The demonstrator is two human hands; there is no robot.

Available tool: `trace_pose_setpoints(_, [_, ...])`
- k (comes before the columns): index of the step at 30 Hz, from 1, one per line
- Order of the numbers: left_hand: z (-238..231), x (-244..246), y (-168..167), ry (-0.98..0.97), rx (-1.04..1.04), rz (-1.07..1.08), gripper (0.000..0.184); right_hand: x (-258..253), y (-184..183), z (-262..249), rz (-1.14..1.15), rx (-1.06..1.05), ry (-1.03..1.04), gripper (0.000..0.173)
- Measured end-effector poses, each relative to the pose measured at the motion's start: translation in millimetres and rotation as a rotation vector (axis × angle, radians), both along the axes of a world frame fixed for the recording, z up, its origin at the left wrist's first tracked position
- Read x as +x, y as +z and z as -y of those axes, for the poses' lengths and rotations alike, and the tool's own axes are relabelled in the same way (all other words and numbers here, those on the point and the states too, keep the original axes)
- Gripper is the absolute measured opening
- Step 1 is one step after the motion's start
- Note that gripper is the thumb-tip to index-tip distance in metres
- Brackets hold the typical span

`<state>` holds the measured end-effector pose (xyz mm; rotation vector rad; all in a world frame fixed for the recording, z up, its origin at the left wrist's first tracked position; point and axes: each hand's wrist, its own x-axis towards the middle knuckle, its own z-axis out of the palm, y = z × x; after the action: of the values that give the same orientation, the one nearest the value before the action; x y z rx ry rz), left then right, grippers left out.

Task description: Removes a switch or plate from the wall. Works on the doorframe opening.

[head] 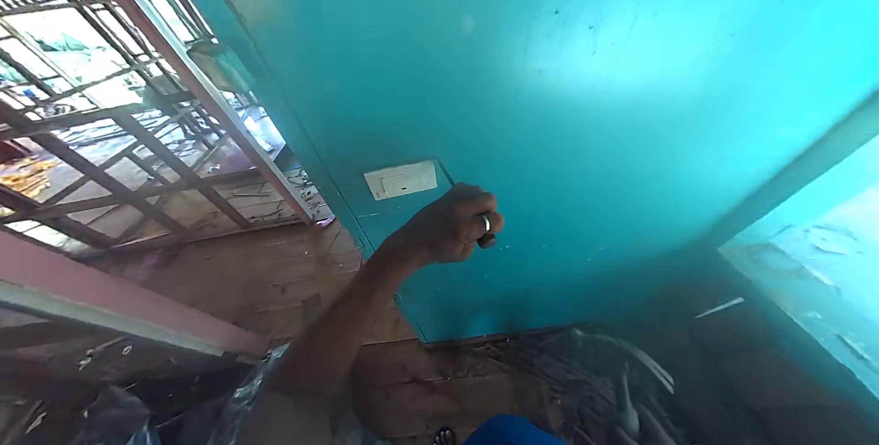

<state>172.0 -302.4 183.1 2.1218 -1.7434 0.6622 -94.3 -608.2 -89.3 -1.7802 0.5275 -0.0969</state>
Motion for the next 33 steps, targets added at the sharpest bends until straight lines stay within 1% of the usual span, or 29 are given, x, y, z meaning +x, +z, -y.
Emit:
trace_pose_setpoints(1, [-2, 1, 4, -0.009, 0.026, -0.003, 0.011, 10, -11, -3, 0.08, 0.005, 0.116, 0.051])
trace_pose_setpoints(2, [-3, 1, 6, -0.019, 0.047, -0.006, 0.011, 21, 1, -12, 0.107, -0.003, 0.22, 0.051])
trace_pose_setpoints(3, [-5, 1, 6, -0.027, 0.061, -0.007, 0.011, 30, 20, -26, 0.136, -0.025, 0.278, 0.044])
trace_pose_setpoints(5, [-8, 2, 8, -0.037, 0.075, -0.003, 0.011, 39, 57, -60, 0.263, -0.074, 0.273, 0.033])
trace_pose_setpoints(6, [-10, 3, 10, -0.05, 0.071, -0.005, 0.011, 42, 69, -77, 0.377, -0.079, 0.242, 0.029])
trace_pose_setpoints(8, [-13, 5, 13, -0.082, 0.063, -0.024, 0.01, 43, 89, -110, 0.602, 0.016, 0.218, 0.022])
trace_pose_setpoints(10, [-15, 8, 12, -0.115, 0.038, -0.027, 0.01, 47, 114, -135, 0.731, 0.112, 0.232, 0.02])
trace_pose_setpoints(11, [-16, 9, 11, -0.127, 0.026, -0.028, 0.01, 50, 123, -144, 0.791, 0.115, 0.227, 0.019])
trace_pose_setpoints(12, [-16, 9, 9, -0.133, 0.009, -0.03, 0.01, 53, 131, -150, 0.859, 0.084, 0.211, 0.019])
trace_pose_setpoints(15, [-15, 9, 8, -0.151, -0.076, -0.025, 0.009, 65, 145, -155, 1.068, -0.12, 0.171, 0.023])
trace_pose_setpoints(17, [-16, 11, 9, -0.165, -0.131, -0.019, 0.007, 74, 153, -154, 1.191, -0.214, 0.196, 0.017])
trace_pose_setpoints(19, [-15, 11, 8, -0.173, -0.187, -0.035, 0.006, 78, 163, -150, 1.243, -0.332, 0.187, 0.014])
trace_pose_setpoints(20, [-15, 12, 8, -0.173, -0.207, -0.046, 0.006, 85, 162, -148, 1.24, -0.4, 0.157, 0.012])
trace_pose_setpoints(22, [-17, 14, 9, -0.163, -0.219, -0.064, 0.006, 105, 152, -144, 1.143, -0.536, 0.084, 0.011])
trace_pose_setpoints(24, [-16, 14, 9, -0.14, -0.213, -0.065, 0.005, 120, 150, -142, 0.993, -0.625, 0.032, 0.019])
trace_pose_setpoints(25, [-16, 14, 8, -0.134, -0.205, -0.062, 0.006, 116, 154, -139, 0.962, -0.641, 0.048, 0.021])
trace_pose_setpoints(26, [-15, 14, 8, -0.134, -0.201, -0.059, 0.004, 108, 163, -136, 0.978, -0.639, 0.078, 0.02])
trace_pose_setpoints(28, [-14, 18, 10, -0.145, -0.218, -0.056, 0.005, 92, 183, -133, 1.094, -0.607, 0.13, 0.012])
trace_pose_setpoints(29, [-14, 17, 8, -0.154, -0.225, -0.065, 0.006, 83, 187, -133, 1.155, -0.595, 0.146, 0.012])
trace_pose_setpoints(31, [-13, 18, 7, -0.162, -0.235, -0.074, 0.007, 86, 187, -131, 1.239, -0.588, 0.13, 0.015])
trace_pose_setpoints(32, [-13, 18, 8, -0.158, -0.237, -0.075, 0.007, 95, 181, -130, 1.204, -0.604, 0.114, 0.016])
trace_pose_setpoints(33, [-14, 18, 8, -0.145, -0.23, -0.075, 0.007, 108, 171, -130, 1.115, -0.628, 0.097, 0.017])
